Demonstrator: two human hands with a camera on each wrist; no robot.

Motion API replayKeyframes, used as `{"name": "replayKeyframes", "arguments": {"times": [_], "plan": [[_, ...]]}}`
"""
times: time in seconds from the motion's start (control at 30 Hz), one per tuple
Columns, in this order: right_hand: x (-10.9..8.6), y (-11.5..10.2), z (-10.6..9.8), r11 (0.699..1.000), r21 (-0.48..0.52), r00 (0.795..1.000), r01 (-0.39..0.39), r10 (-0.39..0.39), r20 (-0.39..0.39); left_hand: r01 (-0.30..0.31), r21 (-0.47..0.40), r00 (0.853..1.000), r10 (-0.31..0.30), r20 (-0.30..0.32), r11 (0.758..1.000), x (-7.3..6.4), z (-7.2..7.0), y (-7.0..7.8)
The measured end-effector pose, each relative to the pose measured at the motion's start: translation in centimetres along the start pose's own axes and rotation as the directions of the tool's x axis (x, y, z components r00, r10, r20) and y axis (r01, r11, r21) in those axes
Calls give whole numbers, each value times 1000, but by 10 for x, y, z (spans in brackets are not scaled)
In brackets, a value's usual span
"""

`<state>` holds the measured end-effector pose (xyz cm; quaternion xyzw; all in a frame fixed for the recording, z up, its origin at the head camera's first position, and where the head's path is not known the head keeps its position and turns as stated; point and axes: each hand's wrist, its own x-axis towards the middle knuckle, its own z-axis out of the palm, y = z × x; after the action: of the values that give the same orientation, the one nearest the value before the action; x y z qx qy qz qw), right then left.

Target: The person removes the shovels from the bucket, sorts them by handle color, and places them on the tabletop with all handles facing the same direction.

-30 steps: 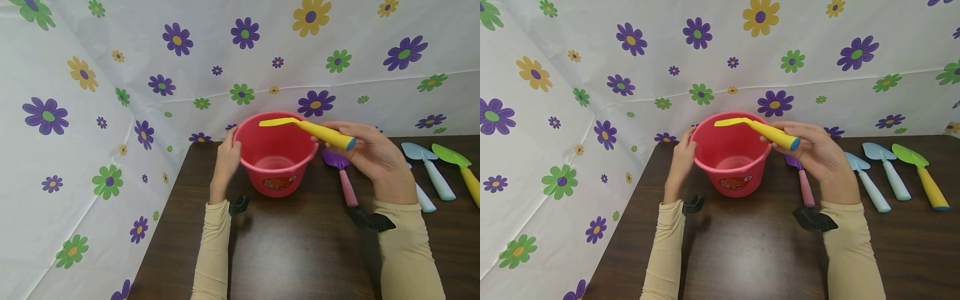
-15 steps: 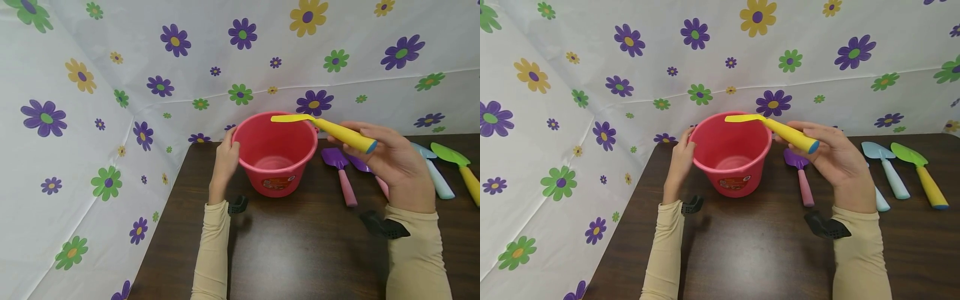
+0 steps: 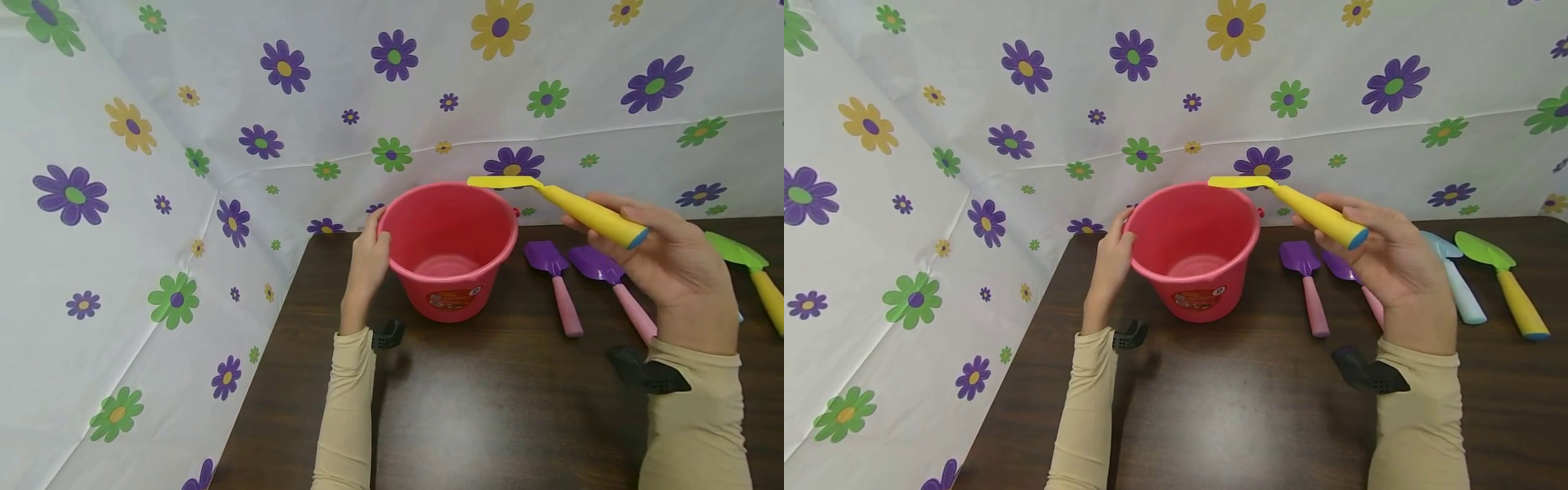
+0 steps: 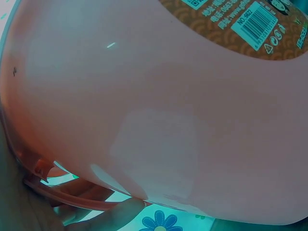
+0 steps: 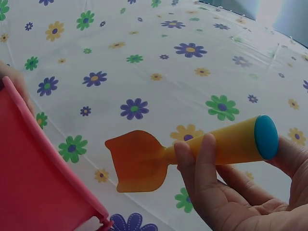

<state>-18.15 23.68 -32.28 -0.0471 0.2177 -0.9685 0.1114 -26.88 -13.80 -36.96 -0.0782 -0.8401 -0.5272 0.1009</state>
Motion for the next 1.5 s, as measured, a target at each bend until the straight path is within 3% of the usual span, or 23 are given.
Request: {"name": "replayKeyframes", "arguments": {"times": [0.23,0.37,0.63,0.9,1.13,1.37,1.5], "plan": [[-1,-7,-6,1000,3,1000,19,-19,-22,-8,10,1000,8,-6,1000,0,1,0],[1,-8,-8,997,-82,999,11,-14,-30,-7,12,1000,7,-4,1000,0,1,0],[5,-3,-10,979,-204,991,25,-52,-127,-3,6,1000,3,3,1000,0,0,2],[7,0,-10,992,-126,987,14,-34,-155,1,0,1000,-1,5,1000,0,0,2],[12,2,-12,981,-195,977,-5,-37,-211,-2,-4,1000,2,1,1000,-1,-1,1],[13,7,-22,983,-178,970,-37,-7,-244,-6,-4,1000,6,11,1000,0,-1,0],[18,12,-27,970,-232,964,-68,4,-264,-7,0,1000,7,7,1000,0,-1,1]]}}
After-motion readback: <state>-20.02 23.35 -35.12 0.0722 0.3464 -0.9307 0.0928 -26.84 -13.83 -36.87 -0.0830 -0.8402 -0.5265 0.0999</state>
